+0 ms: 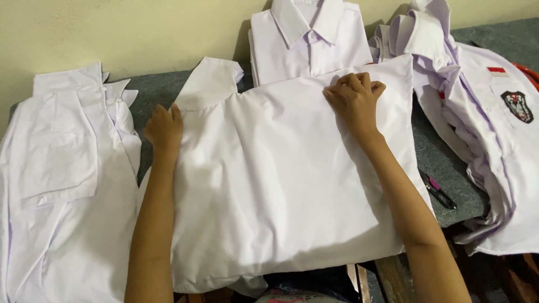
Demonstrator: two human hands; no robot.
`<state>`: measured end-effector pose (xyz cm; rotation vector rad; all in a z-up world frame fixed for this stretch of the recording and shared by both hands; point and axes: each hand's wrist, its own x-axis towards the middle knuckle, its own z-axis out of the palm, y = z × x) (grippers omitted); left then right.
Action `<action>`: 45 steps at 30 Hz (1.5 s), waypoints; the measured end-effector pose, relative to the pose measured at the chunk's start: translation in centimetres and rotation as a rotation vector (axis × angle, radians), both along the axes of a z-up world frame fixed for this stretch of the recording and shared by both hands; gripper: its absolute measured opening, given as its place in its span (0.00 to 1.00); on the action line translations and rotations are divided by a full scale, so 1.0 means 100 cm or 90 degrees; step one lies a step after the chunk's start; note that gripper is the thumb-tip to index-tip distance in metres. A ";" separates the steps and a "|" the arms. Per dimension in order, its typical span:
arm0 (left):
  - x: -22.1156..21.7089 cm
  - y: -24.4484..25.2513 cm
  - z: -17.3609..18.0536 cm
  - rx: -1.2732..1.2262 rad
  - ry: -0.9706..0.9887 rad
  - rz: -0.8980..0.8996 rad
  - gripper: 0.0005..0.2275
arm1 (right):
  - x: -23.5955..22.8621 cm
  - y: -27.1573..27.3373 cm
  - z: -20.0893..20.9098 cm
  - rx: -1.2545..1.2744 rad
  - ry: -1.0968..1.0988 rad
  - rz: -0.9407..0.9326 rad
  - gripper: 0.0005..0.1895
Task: Folding a white collared shirt on a work table in a garment factory.
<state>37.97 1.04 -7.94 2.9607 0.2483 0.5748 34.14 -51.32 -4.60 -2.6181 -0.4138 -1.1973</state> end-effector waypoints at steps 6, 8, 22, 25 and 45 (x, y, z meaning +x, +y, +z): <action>-0.006 -0.010 0.008 -0.079 -0.072 -0.002 0.19 | -0.024 0.026 0.072 -0.054 0.020 -0.066 0.00; -0.009 -0.012 0.016 -0.153 -0.049 -0.010 0.19 | -0.015 0.022 0.086 -0.034 0.033 -0.057 0.06; -0.004 -0.008 0.018 -0.195 -0.041 -0.028 0.19 | 0.010 -0.047 0.087 0.237 0.057 -0.083 0.08; -0.001 -0.005 0.025 -0.311 -0.041 -0.001 0.13 | 0.001 -0.069 0.079 0.304 0.063 -0.011 0.19; 0.033 0.042 0.052 -0.224 -0.220 -0.125 0.31 | -0.002 -0.088 0.085 0.370 0.095 -0.079 0.36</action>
